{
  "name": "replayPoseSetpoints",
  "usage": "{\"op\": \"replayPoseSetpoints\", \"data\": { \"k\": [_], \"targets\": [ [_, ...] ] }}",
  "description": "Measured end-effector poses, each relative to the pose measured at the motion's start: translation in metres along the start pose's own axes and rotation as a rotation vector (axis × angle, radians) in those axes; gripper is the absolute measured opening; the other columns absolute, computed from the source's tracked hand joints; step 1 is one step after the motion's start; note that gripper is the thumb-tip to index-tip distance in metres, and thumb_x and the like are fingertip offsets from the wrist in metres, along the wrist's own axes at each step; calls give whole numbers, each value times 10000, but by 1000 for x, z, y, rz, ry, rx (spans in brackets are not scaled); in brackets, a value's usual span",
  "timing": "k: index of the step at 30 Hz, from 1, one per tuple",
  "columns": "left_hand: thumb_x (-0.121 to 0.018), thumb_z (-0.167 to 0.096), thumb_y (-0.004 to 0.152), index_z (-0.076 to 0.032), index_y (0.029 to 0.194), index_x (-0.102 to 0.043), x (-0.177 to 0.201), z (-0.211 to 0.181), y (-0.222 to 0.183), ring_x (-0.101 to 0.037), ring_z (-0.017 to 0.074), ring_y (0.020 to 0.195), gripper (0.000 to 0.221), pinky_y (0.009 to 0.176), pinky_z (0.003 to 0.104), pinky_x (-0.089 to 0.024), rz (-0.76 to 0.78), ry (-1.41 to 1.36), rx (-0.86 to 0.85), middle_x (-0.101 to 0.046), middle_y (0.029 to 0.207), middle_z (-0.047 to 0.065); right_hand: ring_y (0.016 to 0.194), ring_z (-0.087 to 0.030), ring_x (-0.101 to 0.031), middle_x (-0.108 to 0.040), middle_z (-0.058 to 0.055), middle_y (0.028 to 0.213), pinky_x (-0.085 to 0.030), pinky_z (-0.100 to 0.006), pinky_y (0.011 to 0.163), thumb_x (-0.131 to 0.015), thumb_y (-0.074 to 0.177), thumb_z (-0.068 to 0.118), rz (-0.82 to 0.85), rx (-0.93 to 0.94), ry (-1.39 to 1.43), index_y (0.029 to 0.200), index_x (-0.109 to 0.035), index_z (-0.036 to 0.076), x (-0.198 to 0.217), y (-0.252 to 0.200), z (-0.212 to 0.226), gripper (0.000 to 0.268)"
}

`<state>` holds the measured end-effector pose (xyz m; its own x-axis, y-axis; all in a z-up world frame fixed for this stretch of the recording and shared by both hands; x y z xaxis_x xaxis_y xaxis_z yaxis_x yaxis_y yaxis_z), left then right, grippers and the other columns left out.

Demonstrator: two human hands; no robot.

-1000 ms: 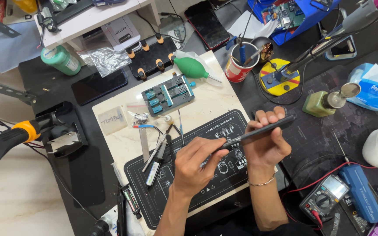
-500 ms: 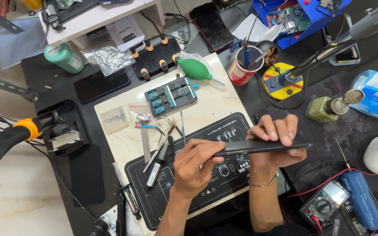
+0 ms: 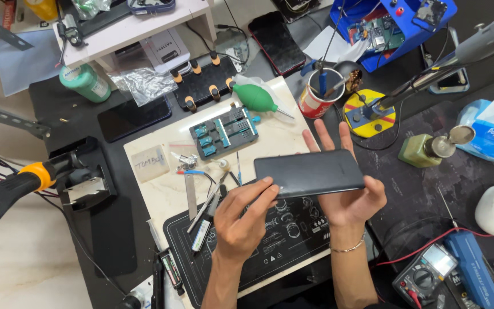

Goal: The person closes the back of a black smartphone by hand and then picks up a red smartphone to continue working on it.

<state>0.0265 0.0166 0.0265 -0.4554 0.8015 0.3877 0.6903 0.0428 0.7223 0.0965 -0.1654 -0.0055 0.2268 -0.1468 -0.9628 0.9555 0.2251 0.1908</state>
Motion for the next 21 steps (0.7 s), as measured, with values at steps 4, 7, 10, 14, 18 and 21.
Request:
{"op": "replayPoseSetpoints", "data": {
  "k": [4,7,10,14,18,21],
  "targets": [
    [-806,16,858,-26,1136,-723,-6,7,-1,-737,254,1042,293,886,329,-623,-5,-99,151,-726,1188,115,1604,-496,-178,-201,-306,1704,-216,-630,1281,-612,791,88,-168,4,-272,1600,-293,49,3,1,4,870],
    [-794,0,878,-48,1139,-728,-9,11,-6,-740,242,1082,274,936,334,-622,-59,-107,261,-733,1216,112,1549,-495,-270,-228,-344,1679,-293,-607,1243,-567,809,24,-205,-41,-303,1560,-320,65,12,-5,7,791],
    [-779,-12,904,-61,1165,-713,-10,12,-9,-736,233,1132,274,970,334,-618,-93,-127,330,-728,1252,117,1452,-466,-413,-315,-384,1628,-416,-550,1163,-542,829,-23,-221,-86,-306,1557,-331,34,25,-13,11,760],
    [-742,-32,939,-64,1235,-679,-12,14,-10,-709,222,1188,304,930,320,-610,-143,-325,475,-682,1332,146,1190,-434,-633,-469,-348,1433,-596,-523,929,-565,866,-68,-198,-158,-427,1571,-329,-40,44,-24,18,744],
    [-682,-21,985,-27,1288,-645,-18,16,-13,-669,207,1247,306,936,293,-616,-201,-533,610,-659,1383,179,1043,-374,-722,-579,-308,1301,-648,-452,722,-613,821,-91,-204,-237,-547,1488,-385,-108,56,-38,19,705],
    [-655,-2,995,15,1301,-637,-24,19,-15,-683,185,1162,307,907,277,-598,-250,-648,677,-681,1360,183,974,-365,-735,-645,-316,1166,-667,-495,726,-625,823,-62,-254,-364,-594,1361,-486,-203,60,-47,17,573]
  ]
}}
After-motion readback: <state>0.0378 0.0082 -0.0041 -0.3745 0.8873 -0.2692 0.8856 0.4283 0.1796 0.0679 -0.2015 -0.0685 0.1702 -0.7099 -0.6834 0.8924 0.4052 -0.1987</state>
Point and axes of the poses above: each hand's wrist, its own y-axis towards the middle knuckle, its own x-axis out of the back of the hand, z = x × y, the point moved 3 cm from there along y, towards the middle knuckle
